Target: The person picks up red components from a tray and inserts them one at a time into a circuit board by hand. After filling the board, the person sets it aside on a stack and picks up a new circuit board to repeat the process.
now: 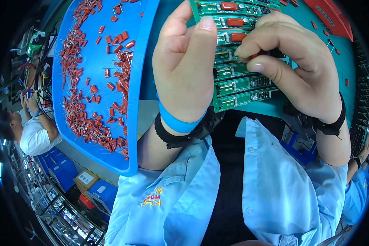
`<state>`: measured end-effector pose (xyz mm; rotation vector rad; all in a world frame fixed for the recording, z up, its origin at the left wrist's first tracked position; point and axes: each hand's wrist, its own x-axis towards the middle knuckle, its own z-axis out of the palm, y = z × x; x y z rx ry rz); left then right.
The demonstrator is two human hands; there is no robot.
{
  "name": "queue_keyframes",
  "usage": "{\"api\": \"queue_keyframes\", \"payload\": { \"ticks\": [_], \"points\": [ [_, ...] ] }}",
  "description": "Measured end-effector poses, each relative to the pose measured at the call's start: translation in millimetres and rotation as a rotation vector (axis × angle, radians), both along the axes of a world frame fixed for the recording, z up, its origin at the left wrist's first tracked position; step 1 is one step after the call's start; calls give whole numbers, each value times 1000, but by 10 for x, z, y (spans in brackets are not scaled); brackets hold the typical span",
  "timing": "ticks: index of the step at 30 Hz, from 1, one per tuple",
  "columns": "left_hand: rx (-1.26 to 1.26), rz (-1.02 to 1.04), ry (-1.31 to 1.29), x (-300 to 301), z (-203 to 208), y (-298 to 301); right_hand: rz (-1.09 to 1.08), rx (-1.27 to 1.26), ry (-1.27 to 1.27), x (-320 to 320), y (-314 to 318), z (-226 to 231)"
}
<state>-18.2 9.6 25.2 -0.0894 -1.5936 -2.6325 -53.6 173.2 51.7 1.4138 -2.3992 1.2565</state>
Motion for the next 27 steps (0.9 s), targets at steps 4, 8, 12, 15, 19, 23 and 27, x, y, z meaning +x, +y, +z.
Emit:
{"api": "queue_keyframes", "payload": {
  "ticks": [4, 8, 12, 15, 19, 23, 27],
  "points": [
    [7, 5, 10, -4, -15, -26, -33, 23, -28, 22, 6, -12],
    [15, 4, 22, -15, -30, -33, -47, 20, -65, 25, 11, -15],
    [24, 6, 33, -21, -51, -46, -69, 8, -75, 38, -10, -29],
    [28, 4, 39, -24, -66, -50, -68, 10, -86, 39, -5, -19],
    [31, 0, 46, -30, -83, -63, -52, 18, -77, 40, -1, -8],
    [34, -6, 52, -28, -101, -71, -39, 28, -68, 33, 6, -10],
    [37, -9, 60, -25, -111, -91, -16, 36, -53, 28, 13, 3]
  ]
}}
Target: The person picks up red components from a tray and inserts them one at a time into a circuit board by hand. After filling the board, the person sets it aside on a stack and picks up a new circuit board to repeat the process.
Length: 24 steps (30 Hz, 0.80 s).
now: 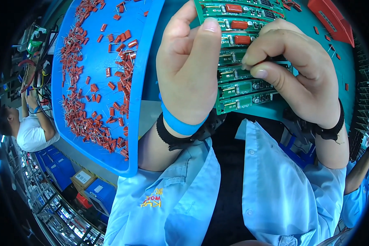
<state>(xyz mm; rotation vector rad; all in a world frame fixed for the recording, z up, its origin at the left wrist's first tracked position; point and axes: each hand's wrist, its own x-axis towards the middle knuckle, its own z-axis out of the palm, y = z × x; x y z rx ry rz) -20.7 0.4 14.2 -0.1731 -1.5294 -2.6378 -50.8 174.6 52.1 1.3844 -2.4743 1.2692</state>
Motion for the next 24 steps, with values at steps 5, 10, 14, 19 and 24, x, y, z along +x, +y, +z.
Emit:
{"api": "queue_keyframes", "payload": {
  "ticks": [5, 10, 14, 19, 24],
  "points": [
    [1, -3, 10, -13, -29, -4, 53, 4, 14, -20, 2, -3],
    [6, -4, 18, -24, -54, -9, 37, 1, 31, -32, -20, 13],
    [13, -12, 27, -21, -61, -26, 24, 78, 183, -31, -33, 61],
    [17, -19, 36, -22, -84, -27, -74, -4, 145, -13, -58, -34],
    [20, -27, 46, -40, -109, -25, 5, 53, 268, -32, -40, 11]
  ]
}}
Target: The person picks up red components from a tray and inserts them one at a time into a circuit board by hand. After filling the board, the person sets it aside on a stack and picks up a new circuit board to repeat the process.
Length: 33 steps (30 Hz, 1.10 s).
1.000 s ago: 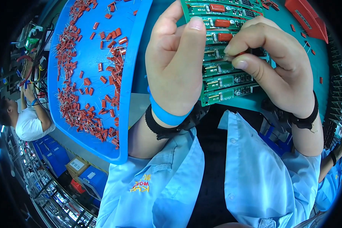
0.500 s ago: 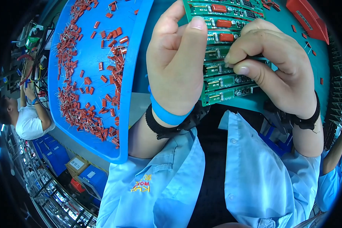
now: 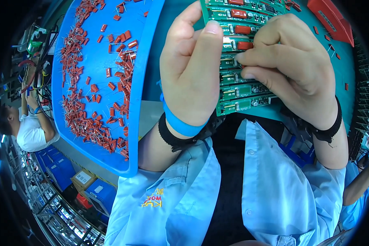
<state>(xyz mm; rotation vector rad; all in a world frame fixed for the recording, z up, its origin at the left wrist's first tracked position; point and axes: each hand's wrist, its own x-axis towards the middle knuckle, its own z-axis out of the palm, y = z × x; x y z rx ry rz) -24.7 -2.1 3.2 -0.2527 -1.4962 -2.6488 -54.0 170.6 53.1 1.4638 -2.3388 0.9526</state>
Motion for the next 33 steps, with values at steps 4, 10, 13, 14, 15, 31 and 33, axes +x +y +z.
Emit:
{"api": "queue_keyframes", "payload": {
  "ticks": [4, 10, 13, 14, 15, 31, 33],
  "points": [
    [1, -12, 10, 14, 1, -6, -49, -16, 26, 40, -54, -31],
    [2, -29, 25, 37, 10, -31, -73, -19, 85, 35, -45, -23],
    [0, -37, 32, 1, -4, -17, -24, 17, 127, 59, -31, 2],
    [0, -42, 35, 1, -2, -21, -28, 16, 128, 70, -27, 4],
    [0, -48, 38, -12, -7, -10, -35, 21, 120, 81, -22, 6],
    [-97, -29, 55, 9, -4, -38, 10, 92, -26, 39, 131, 43],
    [-89, 23, 47, 24, 22, 8, 8, 107, -57, 15, 174, 91]
  ]
}}
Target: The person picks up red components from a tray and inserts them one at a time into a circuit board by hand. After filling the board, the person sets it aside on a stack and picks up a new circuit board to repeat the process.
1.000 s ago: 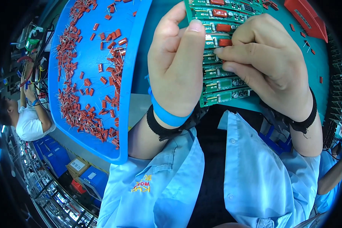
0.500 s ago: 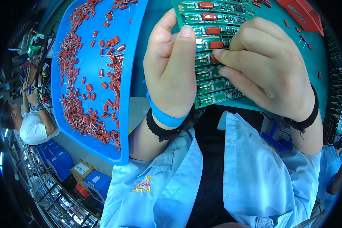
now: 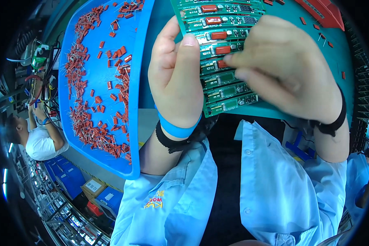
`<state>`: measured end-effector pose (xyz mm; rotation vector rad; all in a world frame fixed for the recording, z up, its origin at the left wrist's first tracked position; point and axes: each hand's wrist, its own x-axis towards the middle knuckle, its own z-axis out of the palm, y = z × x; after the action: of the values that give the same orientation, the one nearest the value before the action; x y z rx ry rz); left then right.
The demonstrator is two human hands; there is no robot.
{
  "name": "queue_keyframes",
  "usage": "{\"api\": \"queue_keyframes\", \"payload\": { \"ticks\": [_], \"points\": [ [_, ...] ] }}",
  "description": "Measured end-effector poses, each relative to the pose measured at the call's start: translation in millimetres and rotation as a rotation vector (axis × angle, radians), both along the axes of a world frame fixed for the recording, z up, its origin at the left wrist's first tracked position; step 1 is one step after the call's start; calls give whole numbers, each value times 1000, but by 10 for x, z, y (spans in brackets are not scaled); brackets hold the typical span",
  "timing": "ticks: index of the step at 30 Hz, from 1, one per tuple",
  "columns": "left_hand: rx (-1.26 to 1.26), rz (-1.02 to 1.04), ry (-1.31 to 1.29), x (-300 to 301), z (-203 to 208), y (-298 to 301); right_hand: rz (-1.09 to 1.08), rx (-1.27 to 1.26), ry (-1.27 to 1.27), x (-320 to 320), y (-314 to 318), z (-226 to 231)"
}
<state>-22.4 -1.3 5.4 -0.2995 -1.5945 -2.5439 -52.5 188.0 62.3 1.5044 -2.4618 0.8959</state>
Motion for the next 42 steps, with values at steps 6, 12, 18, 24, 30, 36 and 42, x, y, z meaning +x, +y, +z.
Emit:
{"api": "queue_keyframes", "payload": {
  "ticks": [6, 12, 18, 24, 30, 36, 42],
  "points": [
    [38, -11, 52, 2, -26, -29, -129, 76, -18, -41, 350, -43],
    [61, 28, 23, 5, -29, -47, -342, 217, -43, -40, 676, 5],
    [19, 70, -17, 24, -4, -20, -522, 185, -76, -61, 785, -248],
    [2, 67, 13, 20, -9, -25, -664, 99, -430, -136, 695, -296],
    [7, 52, 28, 24, -15, -2, -888, -143, -570, -142, 514, -58],
    [1, 27, 21, 27, -26, -9, -905, -284, -562, -132, 556, -183],
    [17, -6, 11, 38, -14, -12, -616, -181, 53, -184, 656, -289]
  ]
}}
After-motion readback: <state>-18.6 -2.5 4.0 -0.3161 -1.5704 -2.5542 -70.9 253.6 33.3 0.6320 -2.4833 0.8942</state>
